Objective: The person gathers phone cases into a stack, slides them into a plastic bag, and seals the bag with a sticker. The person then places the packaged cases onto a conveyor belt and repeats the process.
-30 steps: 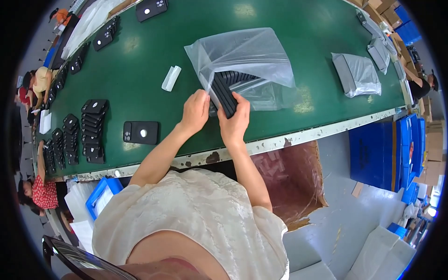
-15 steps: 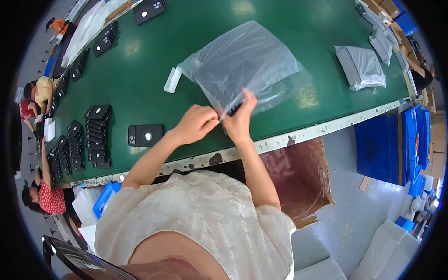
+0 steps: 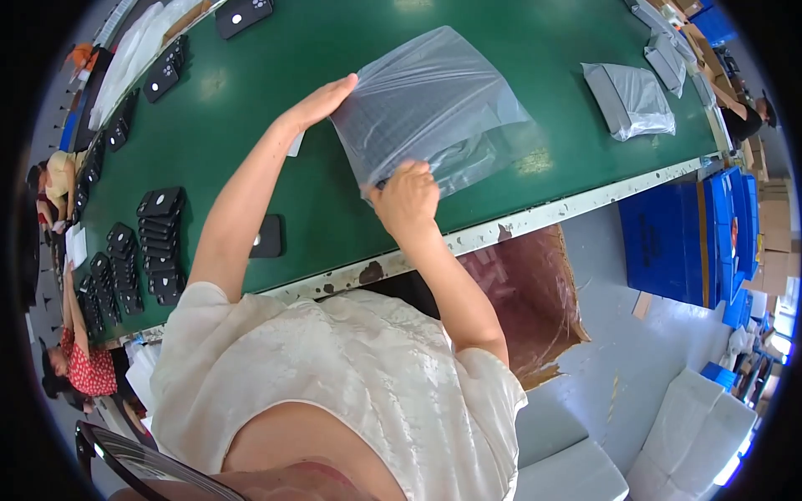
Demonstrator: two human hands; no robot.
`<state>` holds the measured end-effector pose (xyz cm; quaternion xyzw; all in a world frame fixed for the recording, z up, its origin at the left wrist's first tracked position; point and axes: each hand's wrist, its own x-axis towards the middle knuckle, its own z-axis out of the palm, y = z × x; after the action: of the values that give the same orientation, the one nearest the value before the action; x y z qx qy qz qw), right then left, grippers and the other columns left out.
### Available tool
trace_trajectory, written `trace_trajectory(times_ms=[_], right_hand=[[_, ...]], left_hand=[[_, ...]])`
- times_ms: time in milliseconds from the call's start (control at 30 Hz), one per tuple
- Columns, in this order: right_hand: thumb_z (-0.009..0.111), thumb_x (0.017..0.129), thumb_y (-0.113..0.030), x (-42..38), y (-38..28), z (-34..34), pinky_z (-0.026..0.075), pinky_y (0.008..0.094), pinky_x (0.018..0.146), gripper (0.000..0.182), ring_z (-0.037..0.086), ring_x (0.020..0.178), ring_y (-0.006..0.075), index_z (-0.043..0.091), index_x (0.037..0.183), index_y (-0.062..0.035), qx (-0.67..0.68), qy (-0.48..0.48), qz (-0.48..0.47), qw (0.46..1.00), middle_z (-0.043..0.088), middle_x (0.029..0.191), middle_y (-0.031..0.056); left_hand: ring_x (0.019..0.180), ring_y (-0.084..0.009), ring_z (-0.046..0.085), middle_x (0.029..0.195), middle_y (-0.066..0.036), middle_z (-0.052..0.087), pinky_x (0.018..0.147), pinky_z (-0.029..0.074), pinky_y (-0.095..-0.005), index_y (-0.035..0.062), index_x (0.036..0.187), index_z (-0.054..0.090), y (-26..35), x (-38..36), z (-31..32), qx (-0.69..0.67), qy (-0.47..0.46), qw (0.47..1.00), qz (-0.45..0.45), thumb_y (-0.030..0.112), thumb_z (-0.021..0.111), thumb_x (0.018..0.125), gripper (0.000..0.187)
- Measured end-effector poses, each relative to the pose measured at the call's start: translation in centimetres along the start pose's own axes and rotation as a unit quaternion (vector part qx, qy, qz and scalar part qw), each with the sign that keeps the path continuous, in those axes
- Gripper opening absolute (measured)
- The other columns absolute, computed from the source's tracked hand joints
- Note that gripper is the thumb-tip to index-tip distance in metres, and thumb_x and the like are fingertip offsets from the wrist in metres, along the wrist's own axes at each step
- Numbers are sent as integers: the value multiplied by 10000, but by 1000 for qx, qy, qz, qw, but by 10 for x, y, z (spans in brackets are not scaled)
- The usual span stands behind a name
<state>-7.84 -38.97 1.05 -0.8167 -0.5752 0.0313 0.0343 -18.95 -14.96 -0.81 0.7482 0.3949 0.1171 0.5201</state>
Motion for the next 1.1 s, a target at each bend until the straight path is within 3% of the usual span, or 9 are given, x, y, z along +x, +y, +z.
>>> trace_trajectory(times_ms=[100, 233, 300, 533, 700, 833, 967, 1033, 1100], right_hand=[[784, 779, -433, -3, -1, 1, 561, 376, 668, 485, 668, 836, 354, 621, 808, 23, 38, 42, -47, 997, 593, 786, 160], [790, 764, -371, -2, 20, 4, 541, 382, 630, 366, 663, 748, 321, 648, 753, -34, 123, 187, -155, 962, 609, 751, 112], [789, 765, -345, -1, 23, 16, 534, 387, 618, 328, 660, 716, 313, 657, 758, -45, 161, 239, -184, 940, 617, 755, 102], [740, 804, -262, 14, 21, 50, 530, 437, 636, 201, 670, 727, 322, 662, 749, -85, 313, 179, -256, 897, 670, 765, 111], [696, 827, -223, 56, -10, 55, 530, 439, 616, 170, 690, 765, 305, 628, 735, -99, 258, 105, -228, 933, 680, 761, 92], [626, 901, -239, 80, -30, 46, 540, 432, 676, 193, 701, 791, 341, 695, 1033, -116, 208, -12, -214, 954, 720, 905, 140], [657, 898, -221, 76, 12, 45, 533, 416, 722, 262, 687, 775, 344, 674, 1139, -119, 296, 220, -241, 898, 712, 955, 151], [670, 893, -193, 61, 22, 37, 529, 412, 733, 247, 680, 765, 343, 683, 1123, -103, 288, 252, -244, 891, 707, 966, 151], [689, 880, -147, 49, 21, 35, 528, 405, 736, 218, 672, 774, 330, 690, 1086, -78, 376, 168, -247, 877, 702, 959, 141]], left_hand=[[1317, -361, 478, 1415, -226, 503, 1111, 342, -422, -22, 1432, 440, 19, -18, 4, 94, 102, 987, 78, 550, 459, 996, 719], [1155, -378, 560, 1220, -178, 600, 1020, 402, -464, 17, 1272, 502, 55, -107, 31, 307, 311, 864, 248, 317, 680, 916, 498], [912, -348, 587, 993, -156, 595, 818, 457, -449, 31, 1076, 525, 51, -149, 66, 275, 247, 906, 206, 336, 726, 877, 417], [782, -334, 565, 830, -110, 571, 695, 457, -427, 48, 911, 547, 6, -148, 85, 298, 162, 898, 280, 171, 680, 877, 184], [805, -367, 575, 841, -125, 575, 722, 467, -440, 41, 912, 577, 9, -160, 86, 306, 144, 902, 270, 119, 656, 870, 119], [822, -370, 586, 873, -125, 600, 726, 469, -437, 49, 924, 581, -2, -152, 42, 356, 173, 902, 173, 125, 643, 891, 104], [884, -362, 603, 967, -135, 630, 755, 481, -430, 53, 989, 590, -3, -156, 14, 296, 139, 941, 86, 170, 646, 911, 152], [955, -328, 621, 1059, -134, 641, 802, 495, -412, 55, 1057, 594, -21, -156, 11, 335, 365, 863, 102, 264, 670, 917, 262], [976, -308, 623, 1075, -127, 641, 824, 499, -405, 60, 1091, 595, -45, -138, 5, 279, 427, 860, 24, 302, 677, 913, 311]])
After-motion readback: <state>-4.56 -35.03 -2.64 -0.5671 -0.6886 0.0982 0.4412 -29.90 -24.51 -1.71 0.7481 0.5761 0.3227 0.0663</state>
